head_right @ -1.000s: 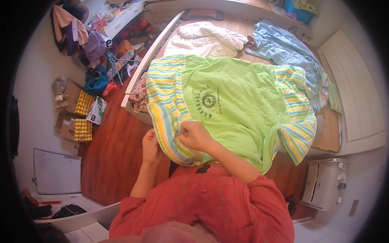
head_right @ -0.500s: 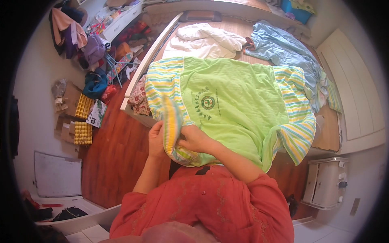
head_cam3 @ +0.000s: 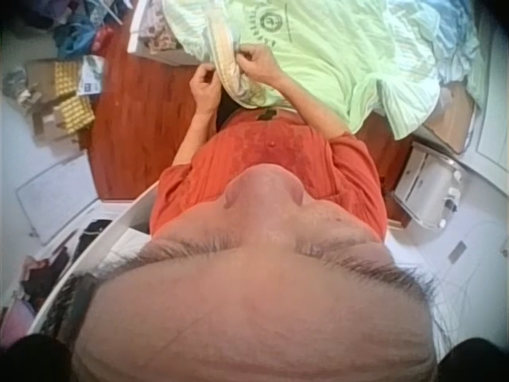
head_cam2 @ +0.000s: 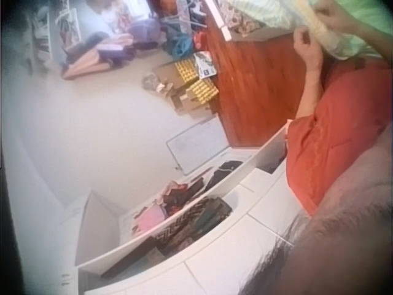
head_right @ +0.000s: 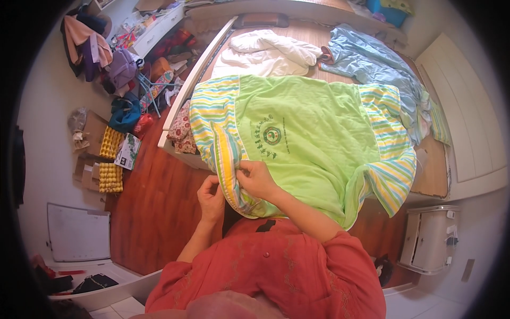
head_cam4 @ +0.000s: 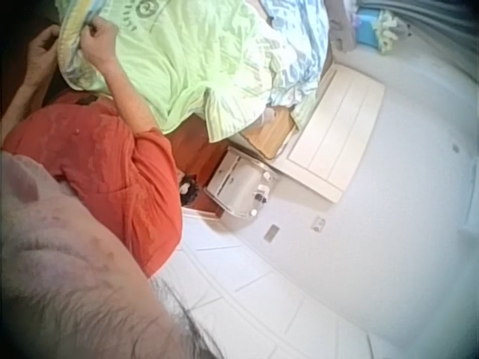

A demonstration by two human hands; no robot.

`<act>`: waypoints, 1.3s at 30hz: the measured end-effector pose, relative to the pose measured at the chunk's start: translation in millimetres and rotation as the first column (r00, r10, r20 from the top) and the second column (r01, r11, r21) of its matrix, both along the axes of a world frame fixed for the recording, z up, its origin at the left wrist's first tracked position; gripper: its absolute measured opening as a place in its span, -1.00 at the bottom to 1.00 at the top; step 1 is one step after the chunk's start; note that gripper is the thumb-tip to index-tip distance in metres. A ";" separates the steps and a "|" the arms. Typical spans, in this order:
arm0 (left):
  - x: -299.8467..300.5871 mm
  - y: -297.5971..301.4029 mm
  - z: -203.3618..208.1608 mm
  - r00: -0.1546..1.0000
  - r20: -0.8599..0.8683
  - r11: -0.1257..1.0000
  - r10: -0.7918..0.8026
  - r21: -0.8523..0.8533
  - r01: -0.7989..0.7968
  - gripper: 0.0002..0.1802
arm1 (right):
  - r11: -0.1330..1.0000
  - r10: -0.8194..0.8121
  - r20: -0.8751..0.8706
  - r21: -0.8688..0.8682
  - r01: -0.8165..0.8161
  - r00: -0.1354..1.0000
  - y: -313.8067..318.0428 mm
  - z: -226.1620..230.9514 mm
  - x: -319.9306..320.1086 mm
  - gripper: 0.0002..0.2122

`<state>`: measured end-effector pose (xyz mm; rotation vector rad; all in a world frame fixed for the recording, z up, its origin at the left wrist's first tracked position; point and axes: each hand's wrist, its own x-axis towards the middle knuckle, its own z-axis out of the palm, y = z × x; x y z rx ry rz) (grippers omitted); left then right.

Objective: The person folds a green and yellow striped garment and a white garment on a wooden surface.

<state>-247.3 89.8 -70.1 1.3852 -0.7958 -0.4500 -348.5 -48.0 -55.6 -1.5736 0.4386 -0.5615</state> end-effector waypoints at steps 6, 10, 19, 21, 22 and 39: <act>7.1 13.3 27.9 0.925 0.379 0.999 0.011 0.043 -0.029 -0.90 | 0.974 -0.210 0.140 0.120 0.194 0.968 -21.1 27.2 -7.7 -0.90; -2.1 24.3 37.3 0.910 0.365 0.981 -0.195 0.067 0.183 -0.91 | 0.972 -0.236 0.242 0.065 0.227 0.941 -9.1 28.5 -7.7 -0.88; 10.8 6.2 19.5 0.956 -0.082 0.937 -0.280 0.194 0.291 -0.46 | 0.981 0.045 0.139 -0.195 -0.018 0.989 -1.6 15.1 -0.1 -0.82; 13.9 9.4 3.7 0.927 -0.181 0.892 -0.329 0.264 0.368 -0.44 | 0.844 0.078 0.133 -0.536 0.006 0.988 2.1 8.9 2.6 -0.72; 11.1 9.2 -0.1 0.846 -0.419 0.915 -0.331 0.078 0.397 -0.43 | 0.842 0.079 0.131 -0.539 0.005 0.988 3.2 9.5 1.6 -0.72; 150.1 55.7 3.4 0.969 -0.139 0.968 0.203 0.180 -0.177 -0.59 | 0.578 -0.043 -0.550 -0.695 -0.428 0.834 13.4 -88.9 -109.2 -0.10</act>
